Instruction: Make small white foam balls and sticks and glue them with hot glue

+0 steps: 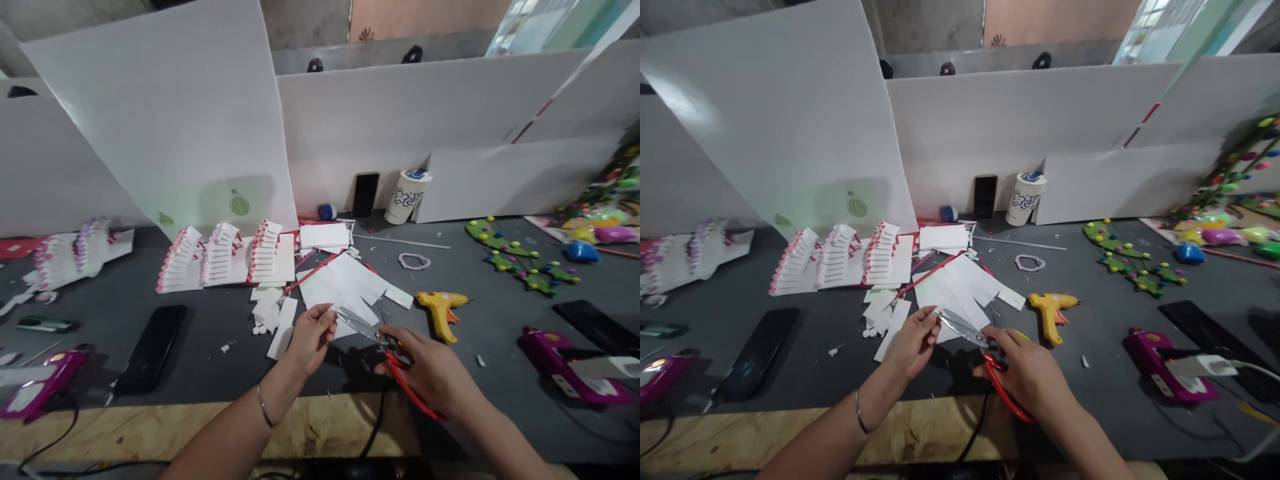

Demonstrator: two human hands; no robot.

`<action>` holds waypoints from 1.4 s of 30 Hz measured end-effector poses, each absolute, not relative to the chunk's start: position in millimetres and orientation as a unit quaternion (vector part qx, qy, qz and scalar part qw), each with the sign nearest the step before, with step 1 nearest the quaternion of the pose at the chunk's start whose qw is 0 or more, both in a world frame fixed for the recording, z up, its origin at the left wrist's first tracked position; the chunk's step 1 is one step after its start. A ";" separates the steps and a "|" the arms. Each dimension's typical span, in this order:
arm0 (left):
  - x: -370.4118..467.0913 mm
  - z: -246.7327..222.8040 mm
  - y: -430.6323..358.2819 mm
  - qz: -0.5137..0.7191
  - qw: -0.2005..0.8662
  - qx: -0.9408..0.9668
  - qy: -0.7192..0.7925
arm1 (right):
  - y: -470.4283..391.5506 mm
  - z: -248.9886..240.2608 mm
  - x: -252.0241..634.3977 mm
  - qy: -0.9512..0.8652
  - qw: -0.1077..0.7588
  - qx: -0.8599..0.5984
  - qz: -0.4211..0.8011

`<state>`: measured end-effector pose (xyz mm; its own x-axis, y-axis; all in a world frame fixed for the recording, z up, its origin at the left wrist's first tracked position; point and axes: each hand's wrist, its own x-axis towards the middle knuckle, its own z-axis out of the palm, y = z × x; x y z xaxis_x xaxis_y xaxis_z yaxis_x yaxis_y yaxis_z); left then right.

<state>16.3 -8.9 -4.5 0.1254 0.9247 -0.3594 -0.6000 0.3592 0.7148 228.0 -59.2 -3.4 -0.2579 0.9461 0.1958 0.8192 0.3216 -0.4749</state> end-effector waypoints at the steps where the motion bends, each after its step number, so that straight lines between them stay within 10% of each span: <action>1: 16.4 -4.5 -8.9 0.526 0.724 0.203 0.398 | -59.1 -4.1 227.9 -0.783 0.225 -0.565 0.131; 42: 18.7 -9.8 -11.0 0.504 0.752 0.171 0.388 | -70.5 -14.1 220.9 -0.808 0.219 -0.544 0.050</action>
